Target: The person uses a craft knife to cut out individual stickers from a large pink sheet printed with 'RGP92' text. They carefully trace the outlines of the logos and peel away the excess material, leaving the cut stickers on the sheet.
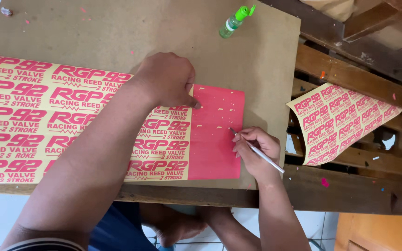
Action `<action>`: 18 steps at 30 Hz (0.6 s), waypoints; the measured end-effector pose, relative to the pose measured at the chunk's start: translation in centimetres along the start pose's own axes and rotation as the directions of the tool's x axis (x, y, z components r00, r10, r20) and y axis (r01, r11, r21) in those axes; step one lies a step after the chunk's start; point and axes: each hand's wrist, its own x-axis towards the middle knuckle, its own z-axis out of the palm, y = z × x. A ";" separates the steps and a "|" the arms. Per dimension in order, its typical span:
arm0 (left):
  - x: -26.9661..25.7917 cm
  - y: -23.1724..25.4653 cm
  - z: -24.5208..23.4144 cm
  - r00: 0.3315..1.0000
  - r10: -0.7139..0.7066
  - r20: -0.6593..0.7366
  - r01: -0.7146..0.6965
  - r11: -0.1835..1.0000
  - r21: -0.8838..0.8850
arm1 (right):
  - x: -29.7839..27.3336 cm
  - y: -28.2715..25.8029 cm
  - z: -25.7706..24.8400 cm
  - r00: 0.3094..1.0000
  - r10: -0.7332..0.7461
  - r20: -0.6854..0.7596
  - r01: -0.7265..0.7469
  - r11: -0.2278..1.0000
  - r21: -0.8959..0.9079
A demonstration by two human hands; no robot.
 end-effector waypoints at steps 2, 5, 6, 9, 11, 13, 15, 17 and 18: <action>0.0 0.0 0.1 1.000 0.003 0.001 -0.003 1.000 0.009 | -0.1 0.1 -0.1 1.000 -0.007 -0.004 0.007 1.000 0.014; 0.2 -0.1 0.3 1.000 0.001 0.002 -0.001 1.000 0.022 | -0.2 -0.2 -0.1 1.000 -0.005 -0.014 0.006 0.999 0.048; 0.3 -0.2 0.3 1.000 0.001 0.002 -0.001 1.000 0.026 | -0.2 -0.3 0.0 1.000 0.003 -0.023 -0.002 0.998 0.064; 0.3 -0.3 0.5 1.000 0.006 -0.007 -0.006 1.000 0.025 | -0.4 0.2 -0.2 1.000 -0.001 -0.023 0.003 0.998 0.070; 0.3 -0.2 0.4 1.000 0.001 -0.008 -0.001 1.000 0.021 | -0.4 0.0 -0.2 0.999 -0.011 -0.034 0.013 0.997 0.074; 0.3 -0.2 0.4 1.000 -0.004 -0.010 0.005 1.000 0.017 | -0.4 -0.2 -0.2 0.999 -0.022 -0.043 0.025 0.997 0.078; 0.3 -0.3 0.3 1.000 0.016 -0.008 -0.015 1.000 0.022 | -0.5 -0.4 -0.3 0.996 -0.044 -0.080 0.055 0.989 0.137; 0.0 0.0 0.1 1.000 0.014 0.002 -0.014 1.000 0.026 | -0.7 -0.7 -0.5 0.994 -0.047 -0.102 0.062 0.986 0.157; -0.1 0.1 -0.3 1.000 0.013 0.012 -0.013 0.999 0.030 | -0.7 -0.9 -0.5 0.991 -0.048 -0.124 0.070 0.982 0.178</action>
